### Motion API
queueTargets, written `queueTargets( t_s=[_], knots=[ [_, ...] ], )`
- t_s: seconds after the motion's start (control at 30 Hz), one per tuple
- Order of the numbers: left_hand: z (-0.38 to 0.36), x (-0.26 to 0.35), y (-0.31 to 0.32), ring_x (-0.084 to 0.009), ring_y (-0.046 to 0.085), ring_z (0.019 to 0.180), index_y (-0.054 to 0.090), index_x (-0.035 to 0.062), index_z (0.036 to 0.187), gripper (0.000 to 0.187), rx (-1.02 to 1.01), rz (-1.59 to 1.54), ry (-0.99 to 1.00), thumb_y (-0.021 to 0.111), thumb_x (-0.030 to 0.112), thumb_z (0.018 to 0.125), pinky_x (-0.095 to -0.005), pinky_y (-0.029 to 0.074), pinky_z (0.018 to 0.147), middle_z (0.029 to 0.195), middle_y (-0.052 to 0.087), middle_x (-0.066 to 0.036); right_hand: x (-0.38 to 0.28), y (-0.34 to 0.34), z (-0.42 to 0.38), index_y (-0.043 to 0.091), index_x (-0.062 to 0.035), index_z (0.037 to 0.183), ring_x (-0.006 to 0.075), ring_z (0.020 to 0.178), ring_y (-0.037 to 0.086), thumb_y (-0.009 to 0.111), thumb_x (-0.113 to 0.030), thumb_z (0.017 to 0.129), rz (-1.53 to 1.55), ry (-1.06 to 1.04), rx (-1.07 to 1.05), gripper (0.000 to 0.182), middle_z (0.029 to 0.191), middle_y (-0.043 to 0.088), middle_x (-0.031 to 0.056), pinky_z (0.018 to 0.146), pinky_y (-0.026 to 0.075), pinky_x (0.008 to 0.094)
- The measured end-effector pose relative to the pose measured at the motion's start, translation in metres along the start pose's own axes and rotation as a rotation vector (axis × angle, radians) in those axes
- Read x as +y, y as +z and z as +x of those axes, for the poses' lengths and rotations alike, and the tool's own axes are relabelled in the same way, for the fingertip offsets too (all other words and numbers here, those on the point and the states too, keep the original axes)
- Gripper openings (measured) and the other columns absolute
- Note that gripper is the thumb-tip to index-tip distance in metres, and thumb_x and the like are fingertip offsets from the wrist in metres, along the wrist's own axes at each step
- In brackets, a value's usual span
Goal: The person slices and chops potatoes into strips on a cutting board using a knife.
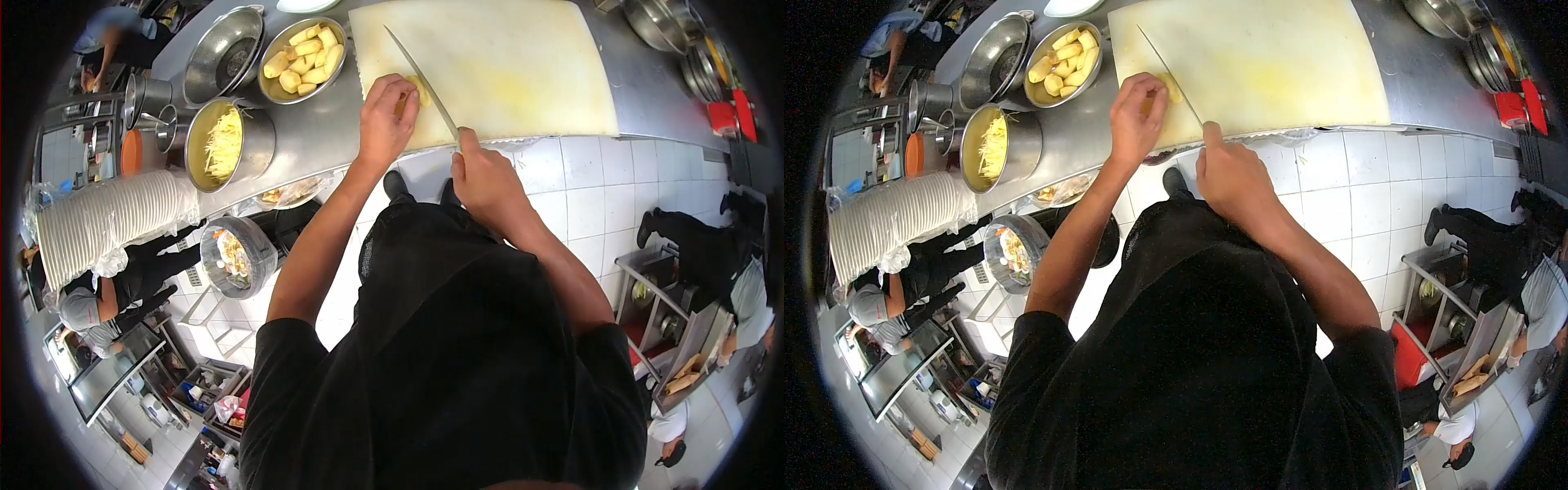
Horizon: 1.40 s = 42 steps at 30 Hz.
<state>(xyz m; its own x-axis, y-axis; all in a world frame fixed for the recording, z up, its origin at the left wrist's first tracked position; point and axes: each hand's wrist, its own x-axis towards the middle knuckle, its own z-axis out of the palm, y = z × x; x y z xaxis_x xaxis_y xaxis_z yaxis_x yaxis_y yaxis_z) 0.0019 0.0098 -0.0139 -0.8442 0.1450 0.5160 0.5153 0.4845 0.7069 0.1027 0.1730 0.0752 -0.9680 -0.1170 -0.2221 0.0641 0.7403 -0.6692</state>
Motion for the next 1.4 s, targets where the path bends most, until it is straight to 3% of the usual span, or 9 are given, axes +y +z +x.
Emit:
queueTargets(
  t_s=[0.07, 0.17, 0.37, 0.47, 0.57, 0.67, 1.07, 1.27, 1.4],
  knots=[
    [0.001, 0.002, -0.001, -0.0216, 0.067, 0.08, 0.065, -0.0026, 0.092, 0.008, -0.007, -0.013, -0.015, 0.069, 0.0, 0.086, -0.0315, 0.055, 0.074, 0.098, 0.065, -0.012, 0.006, 0.011, 0.012, 0.045, 0.0043, 0.102, 0.0509, 0.076, 0.062, 0.048, -0.011, 0.093, -0.016, -0.014, 0.021, 0.018, 0.074, 0.062, 0.0318, 0.072, 0.047, 0.0593],
    [0.001, 0.003, -0.001, -0.0276, 0.066, 0.082, 0.066, -0.0013, 0.092, 0.008, -0.011, -0.054, -0.054, 0.069, 0.002, 0.084, -0.0351, 0.055, 0.074, 0.1, 0.064, -0.013, 0.015, 0.021, 0.037, 0.042, 0.0047, 0.123, 0.0508, 0.078, 0.061, 0.046, -0.014, 0.096, 0.009, 0.017, -0.047, 0.033, 0.076, 0.063, 0.0313, 0.074, 0.046, 0.0581],
    [0.0, 0.002, 0.0, -0.0274, 0.066, 0.081, 0.066, -0.0014, 0.091, 0.008, 0.006, -0.042, -0.017, 0.069, 0.002, 0.084, -0.0347, 0.055, 0.074, 0.099, 0.064, -0.013, 0.0, 0.001, 0.024, 0.042, 0.0038, 0.123, 0.0503, 0.081, 0.062, 0.045, -0.016, 0.098, 0.027, 0.082, -0.057, 0.032, 0.079, 0.063, 0.0305, 0.075, 0.046, 0.0573],
    [0.0, 0.0, 0.0, -0.0271, 0.065, 0.081, 0.065, -0.0012, 0.091, 0.008, -0.008, -0.057, -0.032, 0.068, 0.002, 0.084, -0.0344, 0.055, 0.074, 0.099, 0.064, -0.013, 0.001, 0.0, 0.014, 0.044, 0.0041, 0.108, 0.0504, 0.076, 0.062, 0.046, -0.014, 0.096, 0.001, 0.0, 0.017, 0.022, 0.075, 0.063, 0.0311, 0.074, 0.046, 0.0592],
    [0.0, 0.0, 0.001, -0.0267, 0.065, 0.08, 0.065, -0.001, 0.091, 0.008, 0.001, -0.06, -0.029, 0.069, 0.001, 0.084, -0.0342, 0.055, 0.073, 0.098, 0.064, -0.012, -0.001, 0.001, 0.01, 0.044, 0.0039, 0.108, 0.0503, 0.076, 0.062, 0.047, -0.014, 0.096, 0.019, -0.012, 0.016, 0.022, 0.075, 0.063, 0.0307, 0.074, 0.046, 0.0594],
    [0.0, 0.0, 0.0, -0.0202, 0.066, 0.079, 0.064, -0.0016, 0.093, 0.009, 0.008, -0.024, 0.0, 0.069, 0.0, 0.086, -0.0306, 0.054, 0.073, 0.098, 0.065, -0.011, 0.0, 0.004, 0.012, 0.044, 0.0039, 0.108, 0.0503, 0.076, 0.062, 0.047, -0.014, 0.096, 0.021, -0.007, 0.015, 0.021, 0.074, 0.063, 0.0302, 0.073, 0.046, 0.0596],
    [0.002, 0.0, 0.0, -0.0264, 0.066, 0.082, 0.064, -0.0007, 0.091, 0.01, -0.003, -0.026, -0.01, 0.07, 0.001, 0.083, -0.0341, 0.054, 0.074, 0.098, 0.064, -0.012, 0.01, 0.028, 0.06, 0.047, 0.0044, 0.103, 0.0503, 0.079, 0.063, 0.05, -0.01, 0.091, -0.008, -0.015, 0.034, 0.019, 0.08, 0.065, 0.031, 0.075, 0.048, 0.0582],
    [0.001, 0.002, -0.001, -0.0278, 0.066, 0.084, 0.065, -0.0014, 0.091, 0.008, 0.0, -0.037, -0.047, 0.068, 0.002, 0.085, -0.035, 0.054, 0.074, 0.099, 0.064, -0.013, 0.001, 0.01, 0.048, 0.048, 0.0043, 0.105, 0.0498, 0.078, 0.063, 0.049, -0.013, 0.093, 0.047, 0.05, -0.015, 0.02, 0.079, 0.065, 0.0305, 0.075, 0.048, 0.0585],
    [-0.001, -0.002, -0.001, -0.0284, 0.066, 0.083, 0.066, -0.0016, 0.092, 0.007, 0.01, -0.003, -0.002, 0.068, 0.002, 0.086, -0.035, 0.054, 0.074, 0.099, 0.064, -0.013, -0.003, 0.001, 0.03, 0.043, 0.0046, 0.119, 0.0492, 0.077, 0.062, 0.044, -0.016, 0.099, 0.03, 0.046, -0.044, 0.029, 0.076, 0.063, 0.0294, 0.075, 0.046, 0.057]
  ],
)
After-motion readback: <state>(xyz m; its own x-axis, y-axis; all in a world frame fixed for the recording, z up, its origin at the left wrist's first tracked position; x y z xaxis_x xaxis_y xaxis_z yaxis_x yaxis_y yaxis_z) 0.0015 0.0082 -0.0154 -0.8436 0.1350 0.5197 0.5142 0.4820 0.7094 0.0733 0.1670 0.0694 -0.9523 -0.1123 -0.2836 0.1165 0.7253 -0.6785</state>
